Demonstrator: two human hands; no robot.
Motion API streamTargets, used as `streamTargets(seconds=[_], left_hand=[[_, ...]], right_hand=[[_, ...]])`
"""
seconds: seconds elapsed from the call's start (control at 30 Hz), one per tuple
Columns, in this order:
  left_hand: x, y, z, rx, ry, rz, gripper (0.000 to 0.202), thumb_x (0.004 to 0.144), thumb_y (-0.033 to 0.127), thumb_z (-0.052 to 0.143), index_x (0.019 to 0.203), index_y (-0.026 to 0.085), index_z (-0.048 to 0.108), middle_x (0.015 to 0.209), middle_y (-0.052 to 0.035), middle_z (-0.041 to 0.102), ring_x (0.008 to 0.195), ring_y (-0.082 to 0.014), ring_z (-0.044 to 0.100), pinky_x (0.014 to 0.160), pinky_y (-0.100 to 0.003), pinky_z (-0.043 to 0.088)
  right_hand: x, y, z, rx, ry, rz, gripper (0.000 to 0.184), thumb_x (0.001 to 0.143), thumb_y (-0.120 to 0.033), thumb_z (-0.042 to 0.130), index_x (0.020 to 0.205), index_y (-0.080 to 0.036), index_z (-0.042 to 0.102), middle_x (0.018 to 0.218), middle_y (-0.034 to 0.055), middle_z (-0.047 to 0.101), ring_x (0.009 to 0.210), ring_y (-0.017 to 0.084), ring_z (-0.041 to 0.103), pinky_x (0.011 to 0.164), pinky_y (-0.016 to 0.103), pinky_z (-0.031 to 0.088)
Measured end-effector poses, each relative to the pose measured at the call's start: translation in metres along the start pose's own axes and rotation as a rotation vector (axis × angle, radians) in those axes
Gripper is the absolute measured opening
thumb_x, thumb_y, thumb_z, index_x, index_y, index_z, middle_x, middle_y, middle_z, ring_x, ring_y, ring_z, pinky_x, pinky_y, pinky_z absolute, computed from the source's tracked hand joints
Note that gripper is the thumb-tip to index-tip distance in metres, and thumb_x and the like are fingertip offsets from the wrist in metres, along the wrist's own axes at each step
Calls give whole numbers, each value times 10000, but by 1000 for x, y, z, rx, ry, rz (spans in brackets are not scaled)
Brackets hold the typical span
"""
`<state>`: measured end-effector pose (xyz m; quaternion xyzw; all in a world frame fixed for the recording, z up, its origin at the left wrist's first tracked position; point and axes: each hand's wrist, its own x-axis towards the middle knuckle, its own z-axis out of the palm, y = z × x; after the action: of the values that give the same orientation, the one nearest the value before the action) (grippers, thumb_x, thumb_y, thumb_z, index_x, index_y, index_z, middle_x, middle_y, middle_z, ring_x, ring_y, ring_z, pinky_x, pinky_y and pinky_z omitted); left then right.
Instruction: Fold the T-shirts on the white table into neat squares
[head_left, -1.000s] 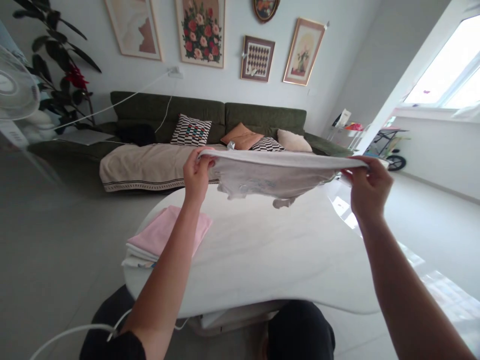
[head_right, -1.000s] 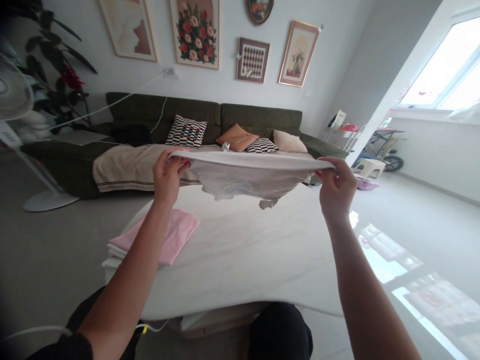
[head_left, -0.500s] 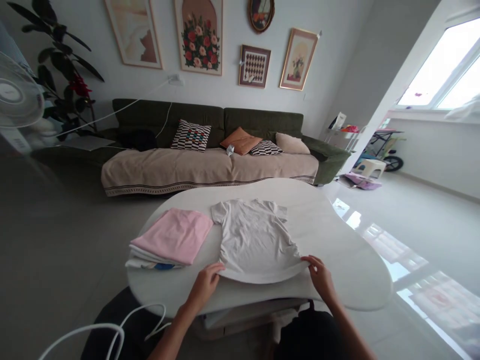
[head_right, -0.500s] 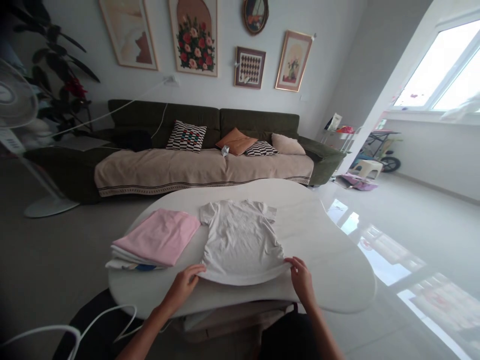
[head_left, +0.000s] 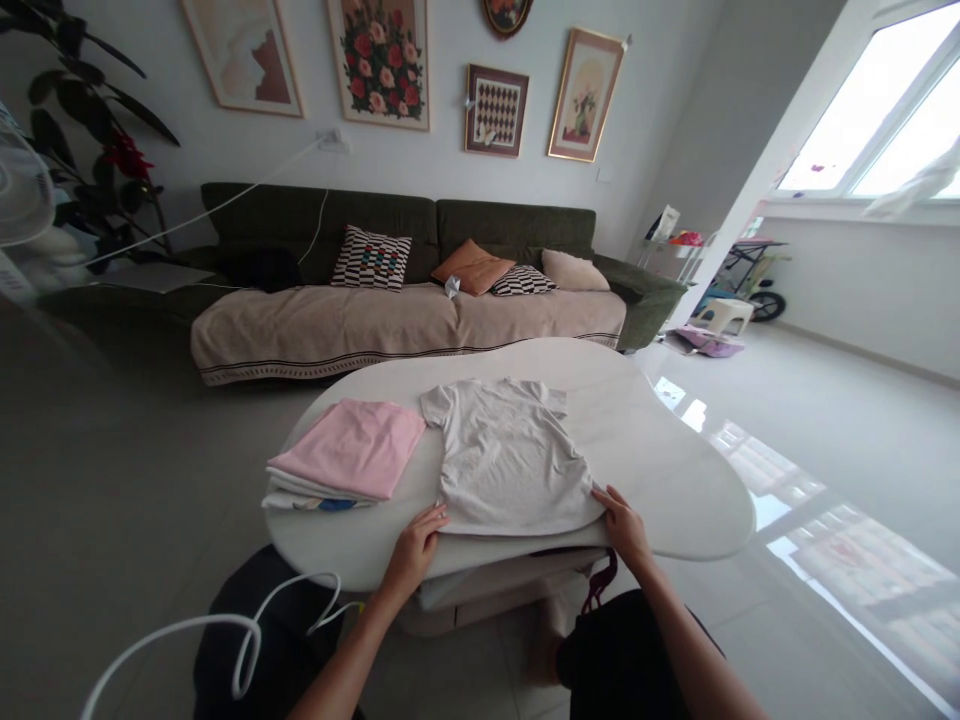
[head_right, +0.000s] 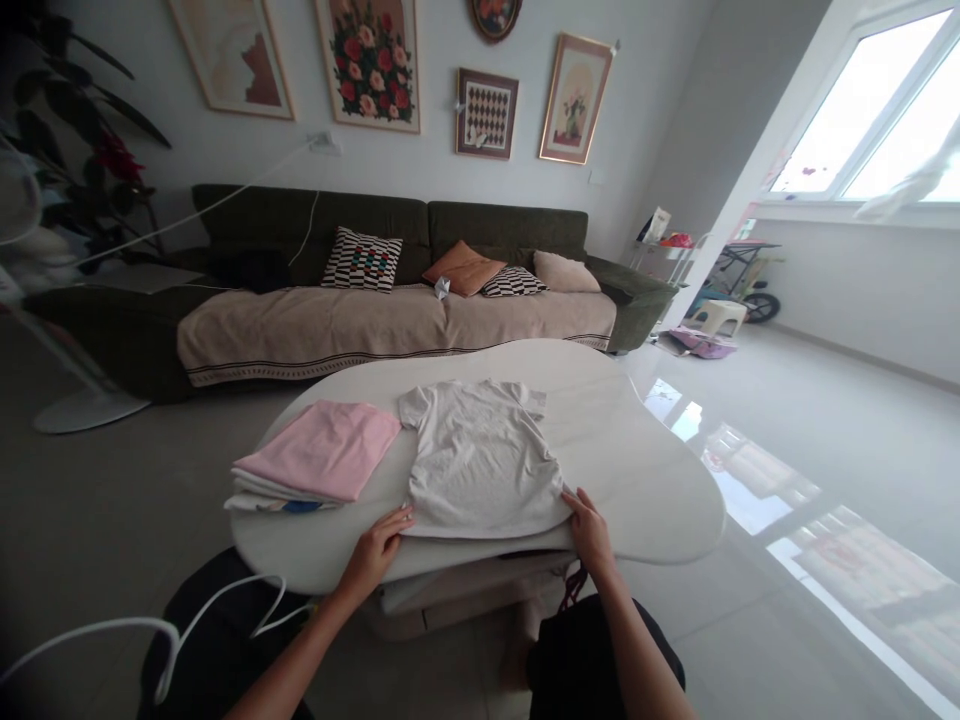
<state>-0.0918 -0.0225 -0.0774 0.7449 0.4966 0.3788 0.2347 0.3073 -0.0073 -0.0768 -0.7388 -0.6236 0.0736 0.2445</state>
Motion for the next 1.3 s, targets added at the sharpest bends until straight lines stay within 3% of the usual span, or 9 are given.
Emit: streamTargets(seconds=[0.37,0.53,0.83,0.93,1.03,1.1,1.17,1.23,1.3], left_hand=[[-1,6,-4,-58,17,-42,282,652,25,435,762,180,643,1085,-59,617,1061,-160,531,940,-331,411],[-2,15,-9,-83,0,-79,293,636,19,437,750,185,648,1075,-53,623,1068,-164,524,944,-333,406],[-28,36,-21,-47,-136,-85,252,692,94,502,813,253,655,1123,-19,599,1126,-176,477,960,-328,388],[-21,43,-26,-55,-144,-114,183,713,189,546,845,254,653,1017,-28,645,1020,-180,548,900,-305,426],[13,42,-26,-48,-41,-273,210,750,268,515,910,212,637,911,-45,664,808,-162,610,770,-276,476],[50,36,-24,-43,68,-390,284,771,290,481,997,165,600,977,-73,646,785,-152,616,728,-252,479],[95,26,-23,3,162,-475,334,790,284,456,1069,129,552,1060,-99,615,863,-148,608,748,-226,463],[141,13,-23,95,224,-536,354,807,264,434,1113,105,512,1092,-124,595,952,-159,581,804,-232,434],[182,-1,-25,161,251,-575,352,809,224,427,1120,74,496,1122,-168,564,1051,-194,527,873,-269,390]], right_hand=[[0,4,1,-38,-11,30,533,677,-58,341,1126,-228,572,1231,23,508,1240,181,326,1002,325,315],[4,11,-10,-78,-85,-32,486,706,-98,350,1107,-238,586,1188,19,545,1201,166,387,999,308,317],[3,31,-18,-304,-137,-81,431,723,-164,383,1079,-282,594,1247,87,488,1156,279,433,847,487,421],[-4,-14,-13,-266,-38,-91,382,716,-144,396,1009,-239,622,1209,130,505,1114,299,467,846,508,409],[-25,-106,2,46,-60,-323,294,777,-200,402,995,-208,600,1082,118,567,1016,228,536,854,371,435],[-45,-172,17,264,-208,-498,238,787,-204,419,965,-216,577,968,72,594,923,183,564,800,300,456],[-63,-225,33,331,-300,-540,225,731,-193,503,949,-211,556,909,54,586,847,183,563,736,294,464],[-74,-257,49,279,-273,-483,294,644,-203,584,935,-194,544,873,62,573,819,226,544,708,349,457],[-79,-267,65,203,-169,-418,369,585,-178,594,948,-177,533,872,85,565,822,271,525,708,412,441]])
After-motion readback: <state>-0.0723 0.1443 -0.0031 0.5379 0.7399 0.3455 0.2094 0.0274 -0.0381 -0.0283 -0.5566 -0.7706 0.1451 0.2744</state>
